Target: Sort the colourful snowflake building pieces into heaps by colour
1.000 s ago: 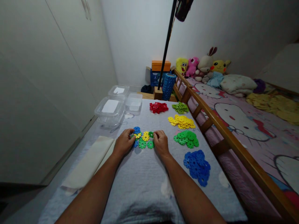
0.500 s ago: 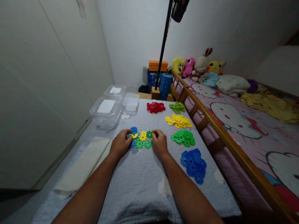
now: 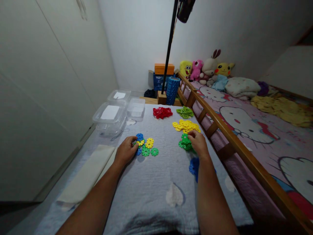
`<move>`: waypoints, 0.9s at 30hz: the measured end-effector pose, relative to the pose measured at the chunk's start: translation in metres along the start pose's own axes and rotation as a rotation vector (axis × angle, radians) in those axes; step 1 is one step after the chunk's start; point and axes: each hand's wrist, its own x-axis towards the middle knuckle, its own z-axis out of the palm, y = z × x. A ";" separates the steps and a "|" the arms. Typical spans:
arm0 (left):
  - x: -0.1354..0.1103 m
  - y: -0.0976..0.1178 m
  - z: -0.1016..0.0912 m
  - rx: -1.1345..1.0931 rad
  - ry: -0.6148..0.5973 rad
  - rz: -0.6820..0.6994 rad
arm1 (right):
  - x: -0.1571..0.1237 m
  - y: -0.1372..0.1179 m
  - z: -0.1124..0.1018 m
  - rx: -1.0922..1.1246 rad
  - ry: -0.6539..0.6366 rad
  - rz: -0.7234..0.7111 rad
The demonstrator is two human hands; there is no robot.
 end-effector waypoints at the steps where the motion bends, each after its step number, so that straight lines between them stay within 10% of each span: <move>1: 0.000 0.000 0.000 0.000 0.001 0.000 | 0.002 0.009 -0.009 -0.033 -0.012 0.018; 11: 0.000 -0.002 0.001 0.011 -0.002 0.000 | 0.010 0.057 -0.031 -0.238 -0.008 0.113; 27: 0.001 -0.006 0.002 0.009 -0.015 0.012 | 0.003 0.027 -0.023 -0.340 0.081 0.051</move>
